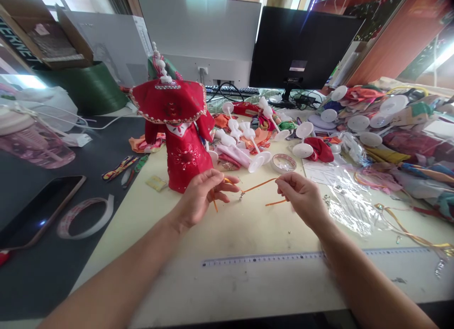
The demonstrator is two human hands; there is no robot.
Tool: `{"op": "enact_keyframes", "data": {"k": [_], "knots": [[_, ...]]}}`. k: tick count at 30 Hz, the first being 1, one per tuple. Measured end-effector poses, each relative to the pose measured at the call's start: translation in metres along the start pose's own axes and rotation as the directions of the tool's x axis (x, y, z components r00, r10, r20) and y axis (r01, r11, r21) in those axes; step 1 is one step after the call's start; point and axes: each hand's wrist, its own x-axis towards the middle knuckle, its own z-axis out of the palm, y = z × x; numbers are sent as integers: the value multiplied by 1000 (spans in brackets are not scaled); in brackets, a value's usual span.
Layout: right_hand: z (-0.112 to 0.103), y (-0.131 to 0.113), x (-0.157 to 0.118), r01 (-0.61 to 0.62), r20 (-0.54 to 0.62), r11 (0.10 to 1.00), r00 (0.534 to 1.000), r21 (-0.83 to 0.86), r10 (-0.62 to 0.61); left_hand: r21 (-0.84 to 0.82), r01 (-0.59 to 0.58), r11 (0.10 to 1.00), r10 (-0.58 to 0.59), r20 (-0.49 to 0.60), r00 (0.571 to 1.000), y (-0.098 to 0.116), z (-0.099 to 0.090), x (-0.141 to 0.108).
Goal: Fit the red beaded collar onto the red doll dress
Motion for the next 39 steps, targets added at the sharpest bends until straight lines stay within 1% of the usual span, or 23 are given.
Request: {"op": "enact_keyframes", "data": {"k": [3, 5, 7, 9, 11, 13, 15, 17, 19, 20, 22, 23, 24, 26, 28, 31, 36, 38, 39], "knots": [[3, 7, 0, 81, 19, 963, 997, -256, -79, -41, 17, 999, -16, 42, 999, -1, 0, -2], [7, 9, -1, 199, 33, 918, 979, -342, -200, -59, 26, 998, -22, 67, 998, -1, 1, -3], [13, 7, -4, 358, 96, 862, 933, -358, -348, -62, 32, 998, -26, 89, 996, -2, 2, -4], [22, 4, -8, 477, 202, 819, 878, -320, -433, -50, 41, 998, -35, 113, 993, -2, 4, -5], [33, 1, -11, 527, 311, 803, 840, -276, -444, -38, 52, 998, -46, 138, 989, -2, 6, -6], [43, 0, -13, 555, 383, 787, 811, -269, -441, -36, 62, 997, -56, 159, 986, -2, 8, -8], [51, 0, -13, 575, 408, 770, 796, -276, -447, -35, 76, 996, -69, 179, 981, -3, 10, -9], [54, 0, -13, 567, 400, 781, 800, -263, -447, -36, 85, 996, -77, 192, 978, -3, 10, -9], [53, -2, -13, 507, 394, 837, 826, -205, -403, -40, 84, 996, -75, 173, 982, -4, 8, -8], [52, -3, -13, 447, 397, 880, 845, -160, -357, -43, 79, 996, -72, 145, 987, -5, 7, -6], [48, -6, -13, 272, 433, 961, 872, -48, -226, -39, 77, 996, -74, 62, 995, -7, 4, -3], [46, -7, -13, 168, 458, 986, 875, 12, -155, -27, 80, 996, -80, 14, 997, -8, 2, -1], [44, -8, -13, 63, 481, 995, 872, 74, -91, -5, 82, 997, -82, -36, 996, -10, 1, 1], [40, -10, -13, -115, 511, 975, 860, 190, 2, 51, 81, 995, -75, -121, 990, -12, -2, 3], [37, -12, -12, -220, 523, 934, 851, 281, 43, 83, 77, 994, -64, -156, 986, -13, -2, 4], [35, -13, -11, -271, 556, 904, 830, 330, 46, 59, 63, 996, -55, -131, 990, -12, -1, 3], [37, -8, -13, -298, 626, 900, 779, 317, 38, 55, 32, 998, -25, -126, 992, -6, 2, 0], [37, -5, -13, -343, 655, 871, 755, 352, 32, 95, 37, 995, -24, -133, 991, -6, 3, 0], [37, -4, -13, -372, 670, 847, 742, 379, 26, 145, 36, 989, -15, -144, 989, -7, 4, 0]]}}
